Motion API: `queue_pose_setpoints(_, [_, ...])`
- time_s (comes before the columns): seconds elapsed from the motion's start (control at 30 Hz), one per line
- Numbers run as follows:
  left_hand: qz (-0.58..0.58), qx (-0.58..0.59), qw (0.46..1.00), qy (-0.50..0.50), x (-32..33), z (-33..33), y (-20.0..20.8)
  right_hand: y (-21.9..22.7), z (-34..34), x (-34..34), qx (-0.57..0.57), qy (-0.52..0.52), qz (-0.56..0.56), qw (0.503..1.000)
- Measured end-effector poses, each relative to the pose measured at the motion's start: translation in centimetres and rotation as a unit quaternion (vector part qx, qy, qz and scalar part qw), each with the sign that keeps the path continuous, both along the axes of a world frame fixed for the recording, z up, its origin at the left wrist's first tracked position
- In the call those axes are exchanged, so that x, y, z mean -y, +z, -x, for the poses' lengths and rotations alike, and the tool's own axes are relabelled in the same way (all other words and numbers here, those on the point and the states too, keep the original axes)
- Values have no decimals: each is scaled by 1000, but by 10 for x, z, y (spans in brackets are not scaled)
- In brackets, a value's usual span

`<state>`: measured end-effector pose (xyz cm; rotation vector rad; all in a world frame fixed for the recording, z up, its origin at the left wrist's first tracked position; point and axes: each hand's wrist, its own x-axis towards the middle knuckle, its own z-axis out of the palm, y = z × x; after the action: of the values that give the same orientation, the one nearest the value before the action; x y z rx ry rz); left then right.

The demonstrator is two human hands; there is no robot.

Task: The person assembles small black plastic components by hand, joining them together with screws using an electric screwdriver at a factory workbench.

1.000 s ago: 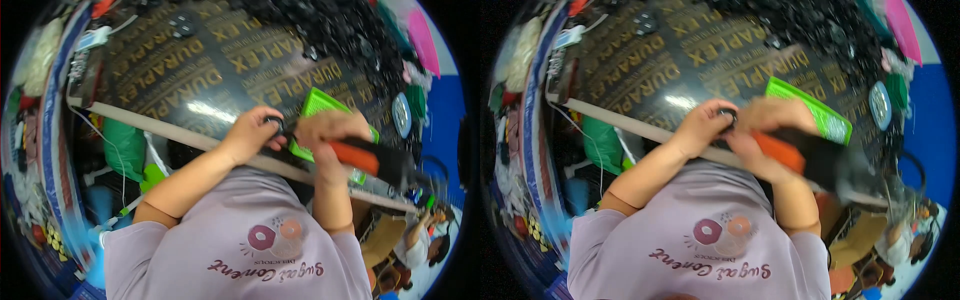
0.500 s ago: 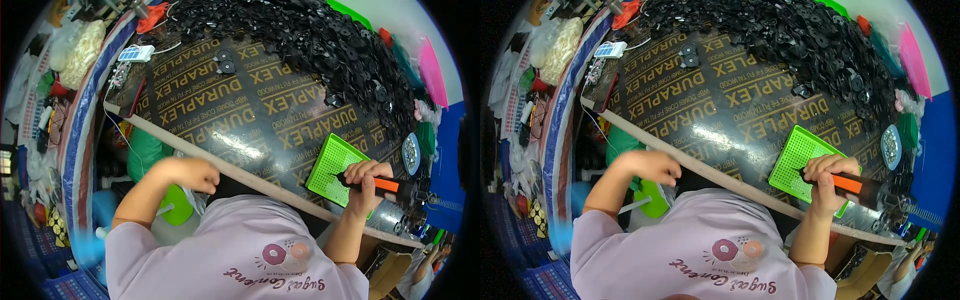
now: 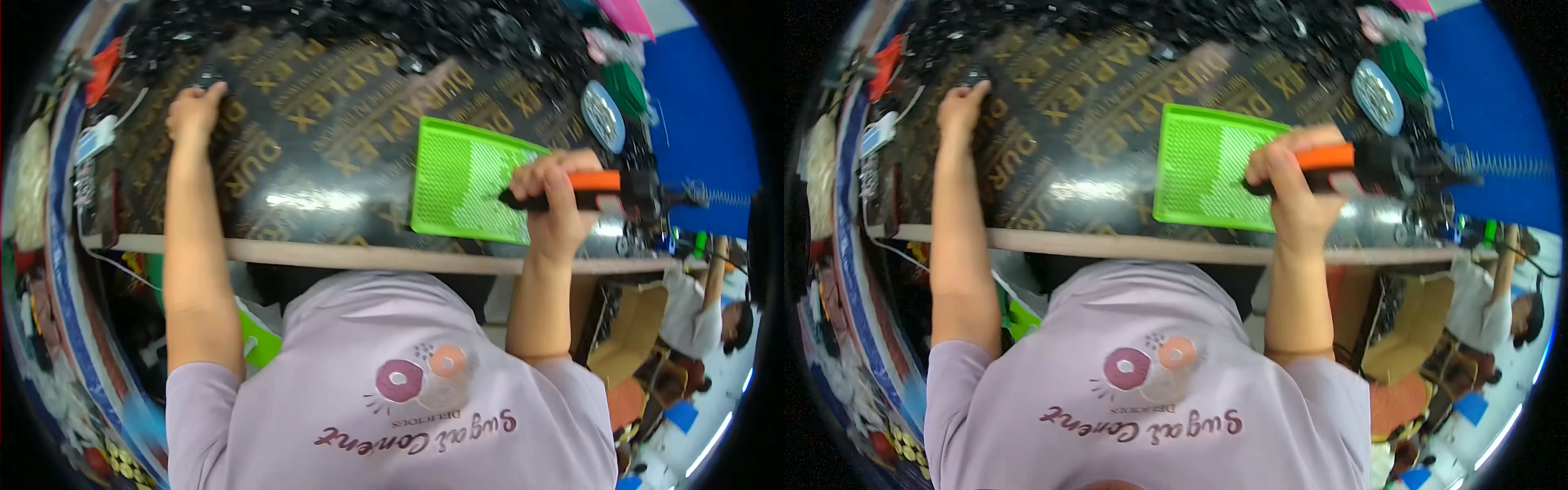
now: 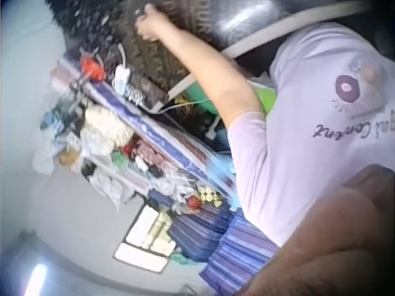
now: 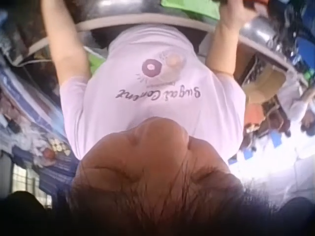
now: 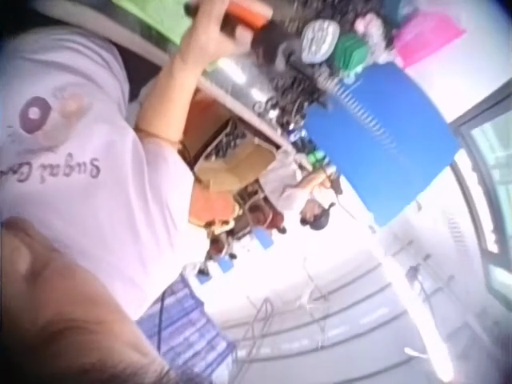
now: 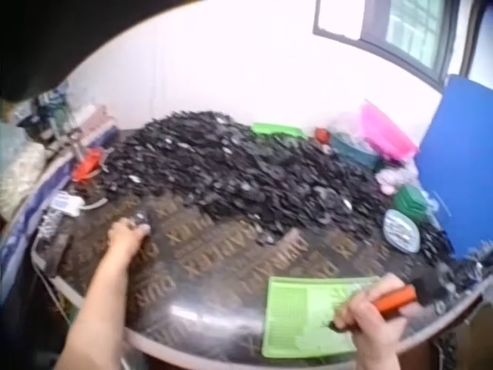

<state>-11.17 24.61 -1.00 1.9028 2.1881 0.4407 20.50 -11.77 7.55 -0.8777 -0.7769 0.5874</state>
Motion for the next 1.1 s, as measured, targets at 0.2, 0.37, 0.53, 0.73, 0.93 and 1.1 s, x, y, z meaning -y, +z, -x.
queue_pose_setpoints(0.2, [-50,286,936,-200,55,-26,14,-8,-9,-1,85,-27,3,996])
queue_pose_setpoints(0.37, [234,535,747,-318,180,-81,48,-13,-2,-3,73,10,-2,997])
queue_pose_setpoints(0.53, [409,569,675,-231,239,-102,43,-19,5,-8,96,-2,9,995])
queue_pose_setpoints(0.73, [445,579,650,-210,253,-111,32,-19,3,-8,103,-15,33,994])
queue_pose_setpoints(0.93, [430,588,659,-189,258,-114,30,-20,2,-9,108,4,12,994])
queue_pose_setpoints(1.1, [445,579,658,-182,257,-115,28,-21,2,-9,106,1,18,994])
